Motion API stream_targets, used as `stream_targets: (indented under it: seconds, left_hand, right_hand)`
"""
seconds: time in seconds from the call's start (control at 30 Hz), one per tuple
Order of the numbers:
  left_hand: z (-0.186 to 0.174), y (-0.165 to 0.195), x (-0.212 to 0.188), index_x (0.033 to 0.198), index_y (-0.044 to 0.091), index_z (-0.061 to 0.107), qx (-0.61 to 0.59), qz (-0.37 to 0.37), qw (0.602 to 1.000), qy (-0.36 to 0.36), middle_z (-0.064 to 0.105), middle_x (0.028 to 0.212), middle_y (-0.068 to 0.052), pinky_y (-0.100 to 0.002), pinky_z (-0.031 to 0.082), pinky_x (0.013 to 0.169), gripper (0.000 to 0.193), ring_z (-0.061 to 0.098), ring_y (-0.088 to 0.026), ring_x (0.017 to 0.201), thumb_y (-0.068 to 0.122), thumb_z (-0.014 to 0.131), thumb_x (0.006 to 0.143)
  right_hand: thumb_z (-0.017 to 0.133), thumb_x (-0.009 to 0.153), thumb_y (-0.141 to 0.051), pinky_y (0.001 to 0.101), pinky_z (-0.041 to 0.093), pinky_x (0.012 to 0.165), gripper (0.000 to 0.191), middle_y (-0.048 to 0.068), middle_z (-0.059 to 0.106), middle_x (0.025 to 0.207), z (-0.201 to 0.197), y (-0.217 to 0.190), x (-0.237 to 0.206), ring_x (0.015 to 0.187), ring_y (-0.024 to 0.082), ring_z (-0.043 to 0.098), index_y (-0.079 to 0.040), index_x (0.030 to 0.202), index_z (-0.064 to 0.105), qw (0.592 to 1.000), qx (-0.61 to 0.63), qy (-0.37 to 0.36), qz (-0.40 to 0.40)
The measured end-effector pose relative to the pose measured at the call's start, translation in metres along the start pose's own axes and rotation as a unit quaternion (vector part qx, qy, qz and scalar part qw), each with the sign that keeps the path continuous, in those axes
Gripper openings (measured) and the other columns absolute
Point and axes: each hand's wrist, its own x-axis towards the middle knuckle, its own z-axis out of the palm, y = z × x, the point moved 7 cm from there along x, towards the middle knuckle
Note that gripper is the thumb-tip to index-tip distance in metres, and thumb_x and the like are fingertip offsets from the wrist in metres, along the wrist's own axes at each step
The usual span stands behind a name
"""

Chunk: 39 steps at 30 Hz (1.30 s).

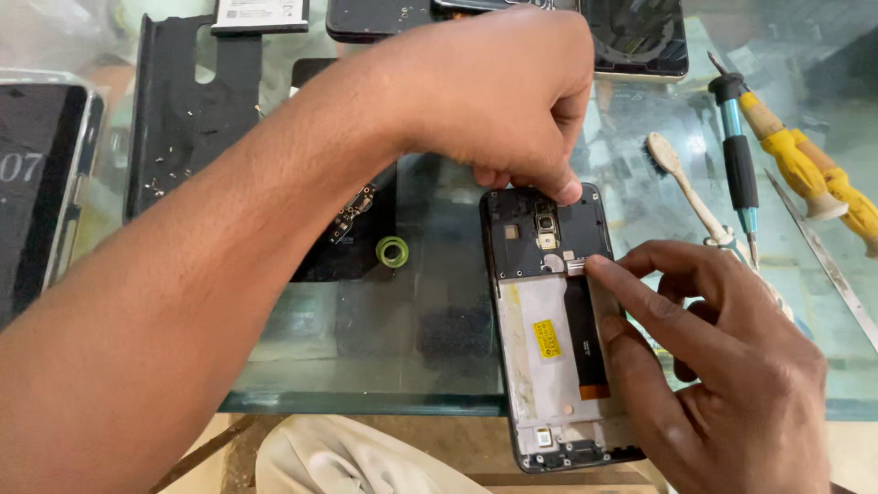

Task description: The person is repairing a smartphone by installing a camera module into the phone's chassis. They use a screwdriver to secure the module with screws and adjust the internal components.

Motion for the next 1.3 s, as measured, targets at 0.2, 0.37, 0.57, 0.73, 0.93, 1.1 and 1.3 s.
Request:
stream_targets:
  seconds: [0.2,0.37,0.57,0.73,0.93,1.1,1.3]
  left_hand:
    - [0.013,-0.026,0.007,0.068,0.006,0.073,-0.097,-0.012,0.994,0.045,0.068,0.056,-0.006,-0.029,0.050,0.045,0.017,0.065,-0.011,0.045,0.013,0.088,0.071]
    - [0.018,-0.032,0.015,0.064,0.005,0.073,-0.122,-0.026,0.989,0.080,0.069,0.054,-0.006,-0.029,0.052,0.042,0.014,0.066,-0.012,0.043,0.008,0.087,0.064]
    - [0.013,-0.025,0.009,0.071,0.006,0.077,-0.106,0.032,0.989,0.098,0.076,0.067,-0.006,-0.030,0.056,0.052,0.015,0.072,-0.011,0.057,0.012,0.090,0.066]
    - [0.010,-0.039,-0.001,0.090,0.018,0.081,-0.082,-0.050,0.995,0.010,0.080,0.079,0.001,-0.030,0.059,0.058,0.030,0.078,-0.008,0.069,0.004,0.083,0.064]
    - [0.010,-0.023,0.001,0.091,0.014,0.078,0.007,0.001,1.000,0.019,0.076,0.076,0.000,-0.032,0.055,0.056,0.031,0.074,-0.009,0.068,0.005,0.084,0.062]
    - [0.012,-0.024,0.002,0.099,0.016,0.078,-0.008,0.055,0.998,0.035,0.075,0.073,0.001,-0.033,0.054,0.054,0.038,0.073,-0.011,0.063,0.003,0.080,0.064]
    - [0.011,-0.017,-0.004,0.115,0.022,0.081,0.043,0.187,0.981,0.007,0.075,0.080,0.000,-0.032,0.052,0.051,0.053,0.070,-0.011,0.065,0.001,0.075,0.066]
  right_hand:
    - [0.066,0.078,0.006,0.0304,0.055,0.065,0.047,0.012,0.071,0.111,0.003,-0.006,0.002,0.083,0.016,0.068,-0.009,0.122,0.076,1.000,0.010,0.009,0.010]
    - [0.064,0.074,0.009,0.0346,0.055,0.073,0.047,0.014,0.069,0.111,0.001,-0.013,0.000,0.088,0.022,0.069,-0.006,0.118,0.075,0.999,0.013,0.026,-0.018]
    - [0.065,0.073,0.009,0.0359,0.055,0.076,0.050,0.014,0.070,0.110,0.001,-0.014,0.000,0.086,0.024,0.068,-0.007,0.118,0.076,0.999,0.003,0.032,-0.003]
    - [0.065,0.077,0.008,0.0328,0.054,0.072,0.044,0.014,0.072,0.106,0.000,-0.015,0.002,0.086,0.021,0.069,-0.007,0.116,0.077,0.999,0.005,0.053,0.009]
    - [0.065,0.077,0.010,0.0319,0.055,0.071,0.043,0.015,0.072,0.104,0.002,-0.014,0.002,0.085,0.020,0.070,-0.005,0.116,0.077,0.998,-0.006,0.052,0.018]
    - [0.066,0.079,0.012,0.0307,0.057,0.069,0.043,0.016,0.072,0.103,0.005,-0.012,0.003,0.084,0.019,0.071,-0.005,0.116,0.077,0.999,-0.007,0.037,0.030]
    - [0.067,0.081,0.011,0.0309,0.056,0.069,0.040,0.017,0.072,0.106,0.005,-0.014,0.003,0.085,0.019,0.071,-0.004,0.117,0.076,0.999,-0.001,0.032,0.034]
